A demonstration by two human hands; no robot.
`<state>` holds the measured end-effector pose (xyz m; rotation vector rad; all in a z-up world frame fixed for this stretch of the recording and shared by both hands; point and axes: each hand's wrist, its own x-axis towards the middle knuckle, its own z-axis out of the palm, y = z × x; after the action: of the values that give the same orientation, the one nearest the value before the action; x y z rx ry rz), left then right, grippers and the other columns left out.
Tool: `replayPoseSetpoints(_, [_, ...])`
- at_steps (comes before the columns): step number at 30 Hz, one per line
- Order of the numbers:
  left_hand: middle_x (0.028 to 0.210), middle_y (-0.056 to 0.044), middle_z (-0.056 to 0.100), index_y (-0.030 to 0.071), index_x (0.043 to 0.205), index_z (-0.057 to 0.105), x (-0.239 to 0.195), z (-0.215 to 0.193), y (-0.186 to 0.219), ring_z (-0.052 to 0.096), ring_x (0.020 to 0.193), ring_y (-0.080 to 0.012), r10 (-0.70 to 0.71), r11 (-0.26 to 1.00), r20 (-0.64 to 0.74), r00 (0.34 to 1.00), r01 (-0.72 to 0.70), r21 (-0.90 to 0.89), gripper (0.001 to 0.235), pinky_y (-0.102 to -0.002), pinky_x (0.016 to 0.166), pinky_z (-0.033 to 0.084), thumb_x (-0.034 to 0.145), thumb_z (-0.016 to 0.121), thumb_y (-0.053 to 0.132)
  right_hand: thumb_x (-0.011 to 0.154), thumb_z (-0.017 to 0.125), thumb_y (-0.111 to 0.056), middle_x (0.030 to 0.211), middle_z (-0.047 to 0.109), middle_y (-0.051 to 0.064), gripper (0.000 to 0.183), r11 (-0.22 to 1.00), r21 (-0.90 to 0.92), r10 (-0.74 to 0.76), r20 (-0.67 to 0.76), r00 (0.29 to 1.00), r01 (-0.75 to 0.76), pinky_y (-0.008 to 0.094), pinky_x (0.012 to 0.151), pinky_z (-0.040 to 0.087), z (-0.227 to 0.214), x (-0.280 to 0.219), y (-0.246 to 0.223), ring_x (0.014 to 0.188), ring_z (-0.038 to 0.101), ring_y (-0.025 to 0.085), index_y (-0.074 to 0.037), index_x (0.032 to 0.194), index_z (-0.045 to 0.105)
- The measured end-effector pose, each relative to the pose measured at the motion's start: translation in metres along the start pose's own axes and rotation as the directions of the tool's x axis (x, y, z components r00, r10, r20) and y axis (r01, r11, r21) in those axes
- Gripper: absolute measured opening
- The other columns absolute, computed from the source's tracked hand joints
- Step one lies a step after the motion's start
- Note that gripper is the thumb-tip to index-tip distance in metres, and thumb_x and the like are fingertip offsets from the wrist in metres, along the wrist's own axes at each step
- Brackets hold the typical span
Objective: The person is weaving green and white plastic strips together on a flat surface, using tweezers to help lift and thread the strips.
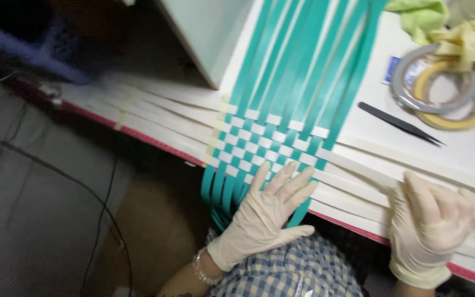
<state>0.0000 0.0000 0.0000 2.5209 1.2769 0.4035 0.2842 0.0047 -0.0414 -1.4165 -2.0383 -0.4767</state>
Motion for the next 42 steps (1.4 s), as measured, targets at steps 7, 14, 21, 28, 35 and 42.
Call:
replayPoseSetpoints(7, [0.157,-0.004,0.023,0.016,0.149,0.029,0.002,0.006,0.000,0.022,0.145,-0.0299,0.030,0.982,0.021,0.999,-0.034,0.185,0.076,-0.052,0.118,0.009,0.092,0.042,0.065,0.096,0.078,-0.040,0.091,0.060,0.007,0.035,0.978,-0.207,-0.039,-0.079,0.996,0.022,0.043,0.099,0.043,0.010,-0.006,0.005,0.083,0.056,0.025,-0.009,0.113,0.078])
replayPoseSetpoints(14, [0.157,-0.002,0.021,0.017,0.151,0.021,0.001,0.014,0.000,0.016,0.146,-0.0267,0.013,0.964,0.036,0.999,-0.022,0.267,0.082,-0.052,0.118,0.005,0.092,0.037,0.071,0.099,0.074,-0.022,0.109,0.063,0.015,0.031,0.950,0.021,0.309,0.099,0.946,-0.312,0.057,0.116,0.029,-0.003,0.009,-0.017,0.102,0.058,0.036,-0.007,0.125,0.069])
replayPoseSetpoints(21, [0.157,-0.002,0.023,0.018,0.150,0.024,0.000,0.020,-0.001,0.018,0.146,-0.0263,-0.009,0.982,0.022,1.000,0.004,0.190,0.082,-0.051,0.119,0.004,0.090,0.045,0.069,0.097,0.075,-0.011,0.108,0.065,0.012,0.023,0.949,0.069,0.300,0.097,0.949,-0.307,0.051,0.116,0.027,-0.009,0.021,-0.022,0.099,0.059,0.033,-0.009,0.120,0.071])
replayPoseSetpoints(28, [0.158,-0.002,0.019,0.018,0.151,0.020,0.001,0.013,0.001,0.014,0.147,-0.0265,-0.010,0.978,0.047,0.999,0.000,0.209,0.084,-0.051,0.119,0.003,0.090,0.042,0.071,0.096,0.070,-0.010,0.132,0.062,0.013,0.026,0.966,0.073,0.232,0.190,0.954,-0.249,0.060,0.109,0.036,-0.006,0.031,-0.019,0.110,0.057,0.035,-0.014,0.121,0.065])
replayPoseSetpoints(35, [0.158,-0.002,0.017,0.018,0.151,0.018,0.002,0.014,0.003,0.011,0.147,-0.0259,-0.015,0.971,0.042,0.999,0.005,0.237,0.084,-0.050,0.119,0.000,0.090,0.037,0.072,0.093,0.046,0.004,0.139,0.051,0.018,0.044,0.960,0.281,-0.043,0.145,0.988,0.001,0.046,0.110,0.041,0.003,0.050,-0.029,0.128,0.050,0.031,0.000,0.136,0.047])
replayPoseSetpoints(42, [0.158,-0.002,0.017,0.018,0.151,0.022,0.002,0.010,0.005,0.010,0.147,-0.0256,-0.012,0.945,0.041,0.999,-0.003,0.328,0.083,-0.051,0.119,-0.001,0.090,0.035,0.073,0.095,0.061,-0.025,0.109,0.066,0.012,0.030,0.990,0.132,-0.050,0.032,0.998,0.045,0.035,0.083,0.047,0.010,0.080,-0.063,0.095,0.057,0.025,-0.004,0.116,0.065])
